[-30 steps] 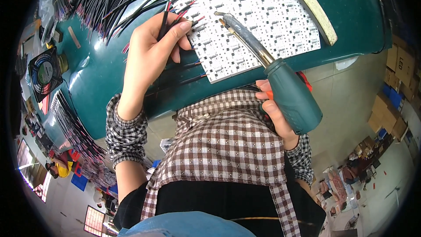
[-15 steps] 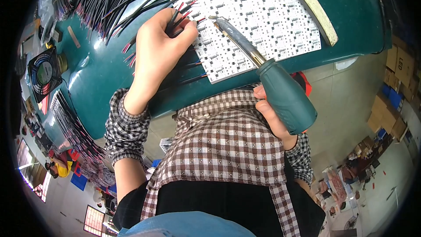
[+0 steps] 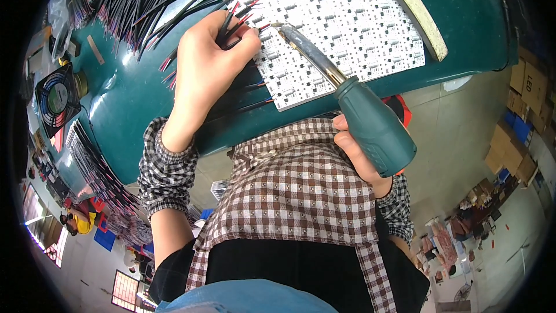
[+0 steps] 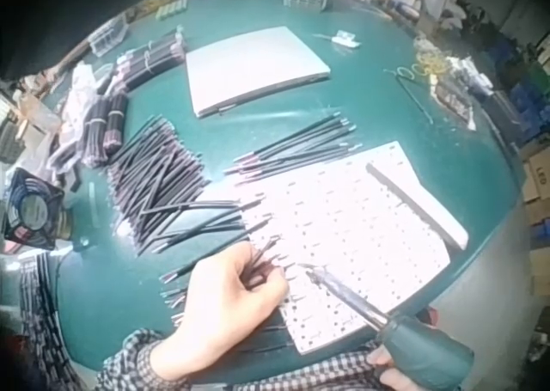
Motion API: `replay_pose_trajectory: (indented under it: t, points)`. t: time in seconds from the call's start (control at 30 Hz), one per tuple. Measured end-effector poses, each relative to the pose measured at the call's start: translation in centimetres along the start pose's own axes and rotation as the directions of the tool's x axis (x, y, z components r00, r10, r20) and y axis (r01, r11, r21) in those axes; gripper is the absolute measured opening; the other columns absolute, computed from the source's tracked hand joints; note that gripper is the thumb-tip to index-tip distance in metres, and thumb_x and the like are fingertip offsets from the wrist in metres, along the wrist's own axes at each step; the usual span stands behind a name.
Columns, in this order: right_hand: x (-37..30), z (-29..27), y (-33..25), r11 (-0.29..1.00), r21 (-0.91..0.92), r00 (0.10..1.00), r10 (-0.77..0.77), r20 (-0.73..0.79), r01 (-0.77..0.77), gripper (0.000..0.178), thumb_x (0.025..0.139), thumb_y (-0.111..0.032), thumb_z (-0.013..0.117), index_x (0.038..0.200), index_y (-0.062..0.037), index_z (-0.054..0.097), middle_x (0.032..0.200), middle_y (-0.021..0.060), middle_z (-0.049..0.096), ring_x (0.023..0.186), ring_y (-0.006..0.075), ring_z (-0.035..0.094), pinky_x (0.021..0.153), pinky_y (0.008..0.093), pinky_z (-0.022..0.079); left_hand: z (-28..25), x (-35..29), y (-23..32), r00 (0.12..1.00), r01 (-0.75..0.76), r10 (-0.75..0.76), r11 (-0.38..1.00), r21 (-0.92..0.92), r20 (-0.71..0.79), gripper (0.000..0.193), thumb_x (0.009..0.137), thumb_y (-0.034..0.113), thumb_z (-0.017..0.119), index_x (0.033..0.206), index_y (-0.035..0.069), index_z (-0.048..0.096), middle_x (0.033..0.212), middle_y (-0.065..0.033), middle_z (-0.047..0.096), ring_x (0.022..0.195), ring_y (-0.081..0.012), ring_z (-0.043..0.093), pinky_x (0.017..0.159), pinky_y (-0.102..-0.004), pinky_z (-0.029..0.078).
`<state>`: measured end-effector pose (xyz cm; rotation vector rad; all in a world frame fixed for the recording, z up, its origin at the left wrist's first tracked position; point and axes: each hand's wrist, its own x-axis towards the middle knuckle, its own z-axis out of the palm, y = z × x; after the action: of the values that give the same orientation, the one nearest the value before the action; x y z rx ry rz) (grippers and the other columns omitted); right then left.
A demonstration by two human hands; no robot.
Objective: The person solders bundles of red wires and black wires to specific contact points on an LED circuit board. This is done using a soldering iron.
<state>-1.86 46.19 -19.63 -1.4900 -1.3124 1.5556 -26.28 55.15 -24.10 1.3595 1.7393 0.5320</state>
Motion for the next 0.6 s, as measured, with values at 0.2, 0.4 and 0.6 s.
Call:
replay_pose_trajectory:
  t: [0.2,0.4,0.6]
  points:
    - [0.9,-0.5,-1.3,0.999,0.049,1.0,0.007,-0.011,-0.007,0.037,0.092,-0.027,0.061,0.105,0.0075,0.056,0.091,0.0153,0.06,0.085,0.023,0.061,0.081,0.0363,0.053,-0.2,0.4,0.5,0.995,-0.097,0.097,0.995,-0.017,-0.02,0.016,0.075,0.015,0.066,0.079,0.0,0.062,0.065,-0.0147,0.06,0.055,-0.0295,0.059,0.056,-0.0359,0.048]
    - [1.5,-2.5,-2.4,0.995,0.095,0.999,0.028,-0.036,-0.024,0.051,0.093,-0.031,0.06,0.117,0.013,0.05,0.095,0.0163,0.058,0.086,0.023,0.061,0.08,0.0349,0.054,-2.4,1.0,1.7,0.888,-0.453,0.458,0.865,0.214,0.03,0.021,0.074,0.009,0.072,0.093,0.012,0.064,0.089,-0.0037,0.055,0.068,-0.0214,0.061,0.056,-0.0334,0.049]
    - [1.9,-3.8,-2.9,0.992,0.124,0.999,0.009,0.034,-0.013,0.057,0.092,-0.031,0.061,0.123,0.0137,0.045,0.096,0.0152,0.056,0.089,0.0226,0.059,0.079,0.0349,0.054,-2.5,3.7,2.2,0.812,-0.551,0.584,0.761,0.343,0.007,0.02,0.076,0.011,0.072,0.093,0.01,0.062,0.092,-0.0037,0.056,0.07,-0.0223,0.062,0.058,-0.0325,0.051]
